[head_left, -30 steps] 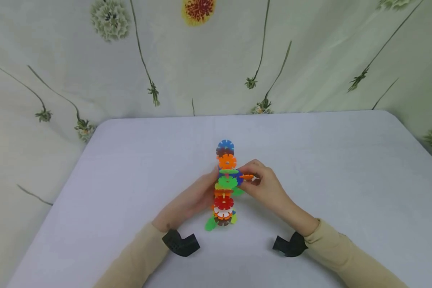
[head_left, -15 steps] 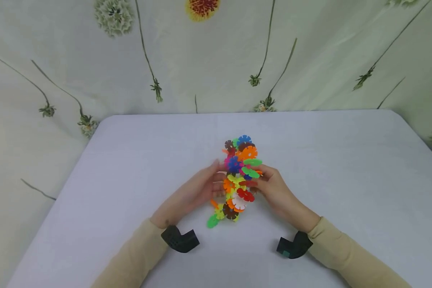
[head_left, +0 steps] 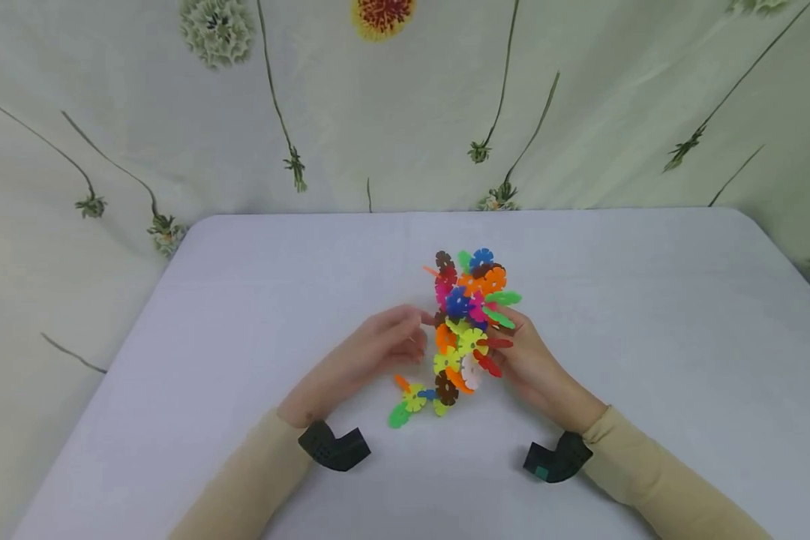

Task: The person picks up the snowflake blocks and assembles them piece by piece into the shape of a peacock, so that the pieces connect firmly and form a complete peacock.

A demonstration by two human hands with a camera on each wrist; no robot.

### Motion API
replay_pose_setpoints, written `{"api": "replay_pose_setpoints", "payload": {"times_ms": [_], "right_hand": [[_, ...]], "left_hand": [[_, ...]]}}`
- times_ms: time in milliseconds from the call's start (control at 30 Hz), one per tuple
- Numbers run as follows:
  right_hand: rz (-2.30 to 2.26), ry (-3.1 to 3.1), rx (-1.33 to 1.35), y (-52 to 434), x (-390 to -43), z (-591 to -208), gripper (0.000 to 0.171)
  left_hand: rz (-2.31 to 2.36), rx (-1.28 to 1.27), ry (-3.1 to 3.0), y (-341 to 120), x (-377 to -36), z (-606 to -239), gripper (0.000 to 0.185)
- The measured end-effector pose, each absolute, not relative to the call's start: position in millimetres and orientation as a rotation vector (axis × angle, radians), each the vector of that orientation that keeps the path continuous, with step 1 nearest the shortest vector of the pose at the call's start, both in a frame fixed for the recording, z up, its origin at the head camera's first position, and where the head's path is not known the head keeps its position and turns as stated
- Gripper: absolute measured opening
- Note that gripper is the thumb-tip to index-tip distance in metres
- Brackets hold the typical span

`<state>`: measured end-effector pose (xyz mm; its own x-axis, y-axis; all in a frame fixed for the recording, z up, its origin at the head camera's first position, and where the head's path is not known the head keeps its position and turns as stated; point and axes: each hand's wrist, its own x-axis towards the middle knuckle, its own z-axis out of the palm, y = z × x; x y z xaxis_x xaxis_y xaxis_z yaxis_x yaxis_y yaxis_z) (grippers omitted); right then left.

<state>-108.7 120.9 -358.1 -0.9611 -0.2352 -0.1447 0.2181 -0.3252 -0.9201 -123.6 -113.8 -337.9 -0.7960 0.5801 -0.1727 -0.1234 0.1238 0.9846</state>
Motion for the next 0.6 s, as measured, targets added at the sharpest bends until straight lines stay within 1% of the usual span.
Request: {"api": "replay_pose_setpoints", "payload": {"times_ms": [100,267,467,600], "right_hand": [[-2.359,1.638,-0.007,129,-107,-359,0.034],[-2.353,1.681,0.025,140,-108,-358,0.036],[-2.350,1.669,0.000,143,-111,-360,0.038],[-2.350,1.632,-0.047,144,-111,-364,0.041]], "left_hand": [[1.472,0.630,2.145,-133,-125,-346,0.033],[1.195,0.869,2.250,-152,-123,-359,0.035],[1.099,1.020,2.304,-131,-114,-359,0.035],[1.063,1.097,2.405,-113,-110,-355,0.019]]}}
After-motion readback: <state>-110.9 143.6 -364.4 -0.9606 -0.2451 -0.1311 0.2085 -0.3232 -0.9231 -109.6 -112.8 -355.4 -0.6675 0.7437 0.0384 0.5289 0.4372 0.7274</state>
